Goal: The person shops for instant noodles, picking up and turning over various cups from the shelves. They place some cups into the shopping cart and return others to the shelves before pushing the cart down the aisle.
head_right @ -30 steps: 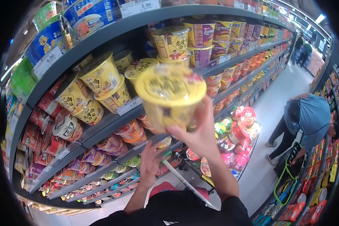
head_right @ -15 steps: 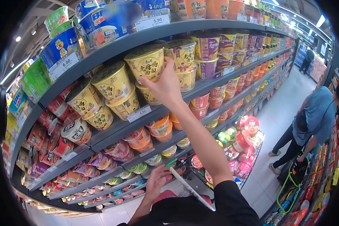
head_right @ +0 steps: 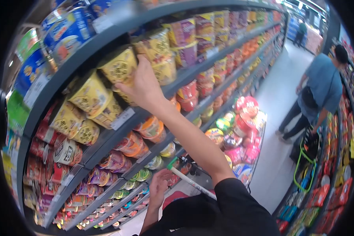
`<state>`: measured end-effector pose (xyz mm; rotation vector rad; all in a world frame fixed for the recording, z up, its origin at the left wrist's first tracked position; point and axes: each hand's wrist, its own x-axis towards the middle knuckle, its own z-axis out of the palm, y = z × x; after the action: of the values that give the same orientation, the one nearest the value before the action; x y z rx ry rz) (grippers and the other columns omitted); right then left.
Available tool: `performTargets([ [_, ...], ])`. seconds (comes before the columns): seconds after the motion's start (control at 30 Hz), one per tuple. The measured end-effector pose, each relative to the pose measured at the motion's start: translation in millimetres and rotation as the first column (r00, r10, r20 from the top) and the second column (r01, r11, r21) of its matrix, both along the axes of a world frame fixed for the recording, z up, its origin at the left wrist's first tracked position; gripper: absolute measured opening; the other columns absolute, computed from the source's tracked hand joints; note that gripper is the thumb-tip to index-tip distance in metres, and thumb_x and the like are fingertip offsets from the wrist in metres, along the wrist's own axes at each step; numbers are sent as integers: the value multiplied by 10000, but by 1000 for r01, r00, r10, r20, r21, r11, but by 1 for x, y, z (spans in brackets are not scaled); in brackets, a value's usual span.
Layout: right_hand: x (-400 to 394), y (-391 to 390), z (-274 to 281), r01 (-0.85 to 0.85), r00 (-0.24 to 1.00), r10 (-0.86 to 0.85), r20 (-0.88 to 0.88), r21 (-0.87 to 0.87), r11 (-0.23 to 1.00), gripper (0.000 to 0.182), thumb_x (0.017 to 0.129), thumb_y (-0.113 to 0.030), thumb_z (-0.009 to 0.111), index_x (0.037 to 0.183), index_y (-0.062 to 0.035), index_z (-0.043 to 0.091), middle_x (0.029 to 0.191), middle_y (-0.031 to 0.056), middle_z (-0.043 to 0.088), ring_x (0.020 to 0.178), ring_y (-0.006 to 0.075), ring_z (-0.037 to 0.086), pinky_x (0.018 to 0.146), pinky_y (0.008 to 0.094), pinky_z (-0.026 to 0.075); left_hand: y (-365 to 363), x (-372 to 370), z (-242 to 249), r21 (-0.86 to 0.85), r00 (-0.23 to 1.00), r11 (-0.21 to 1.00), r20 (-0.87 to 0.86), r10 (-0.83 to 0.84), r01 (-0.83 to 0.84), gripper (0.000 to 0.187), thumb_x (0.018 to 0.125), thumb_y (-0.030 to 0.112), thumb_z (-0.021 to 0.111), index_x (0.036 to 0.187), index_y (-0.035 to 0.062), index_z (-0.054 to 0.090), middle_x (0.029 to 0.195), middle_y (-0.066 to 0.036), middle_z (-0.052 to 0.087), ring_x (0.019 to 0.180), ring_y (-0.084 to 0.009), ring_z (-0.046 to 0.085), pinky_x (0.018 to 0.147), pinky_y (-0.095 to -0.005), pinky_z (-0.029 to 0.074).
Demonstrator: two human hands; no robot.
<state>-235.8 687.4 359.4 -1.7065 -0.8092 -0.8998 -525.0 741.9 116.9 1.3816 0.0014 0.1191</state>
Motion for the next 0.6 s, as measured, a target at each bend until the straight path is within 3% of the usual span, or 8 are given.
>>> performTargets([
  [0.13,-27,-73,-31,-6,991,17,-136,81,997,754,893,-277,858,1438,74,474,1384,264,599,1326,374,602,1138,438,472,-3,0,1,1,997,999,-72,-36,36,502,1053,111,628,1515,-4,470,1417,-160,623,1307,-252,617,1095,-389,490],
  [0.17,-18,-95,-54,29,995,-18,-93,122,992,582,921,-239,805,1344,73,555,1302,261,638,1229,409,641,1053,452,517,-1,2,-1,24,995,998,-78,-56,58,500,1048,99,630,1511,-8,473,1418,-163,622,1307,-252,618,1097,-389,490],
  [0.2,-11,-118,-78,83,986,-57,-160,167,982,423,915,-136,817,1261,12,624,1207,171,708,1112,254,717,979,391,575,0,3,-2,48,994,996,-83,-74,78,499,1043,86,632,1507,-11,476,1418,-166,622,1307,-253,619,1099,-389,490],
  [0.23,-1,-148,-103,143,972,-115,-205,125,982,335,926,-123,804,1197,11,658,1152,138,730,1054,227,730,928,377,585,-1,4,-5,17,991,997,-110,-74,76,496,1027,60,642,1491,-21,487,1410,-176,623,1307,-256,620,1105,-389,490],
  [0.37,26,-271,-232,501,803,-488,-341,-56,864,236,954,-116,756,1137,5,668,1081,147,731,998,249,733,882,375,579,-4,12,-17,63,976,992,-197,-94,109,474,1022,61,655,1466,-20,510,1391,-174,633,1285,-255,636,1102,-387,497],
  [0.47,30,-346,-297,630,507,-719,-475,-365,685,511,896,-297,809,1277,-16,618,1276,223,650,1243,387,617,1046,477,496,-10,19,-21,94,962,984,-246,-121,148,463,1020,60,663,1455,-17,521,1381,-166,641,1267,-244,649,1083,-375,510],
  [0.57,42,-383,-356,632,228,-774,-591,-515,579,813,831,-474,855,1442,-47,530,1408,287,550,1332,446,541,1104,506,463,-16,30,-28,114,953,974,-256,-160,194,455,1025,65,662,1451,-17,524,1381,-154,645,1263,-226,654,1029,-342,533],
  [0.6,46,-388,-371,612,217,-765,-606,-526,590,882,809,-507,864,1473,-52,505,1427,298,528,1346,455,527,1114,517,456,-19,34,-27,119,950,974,-270,-155,193,461,1019,63,657,1450,-25,522,1359,-159,653,1252,-226,657,1038,-348,530],
])
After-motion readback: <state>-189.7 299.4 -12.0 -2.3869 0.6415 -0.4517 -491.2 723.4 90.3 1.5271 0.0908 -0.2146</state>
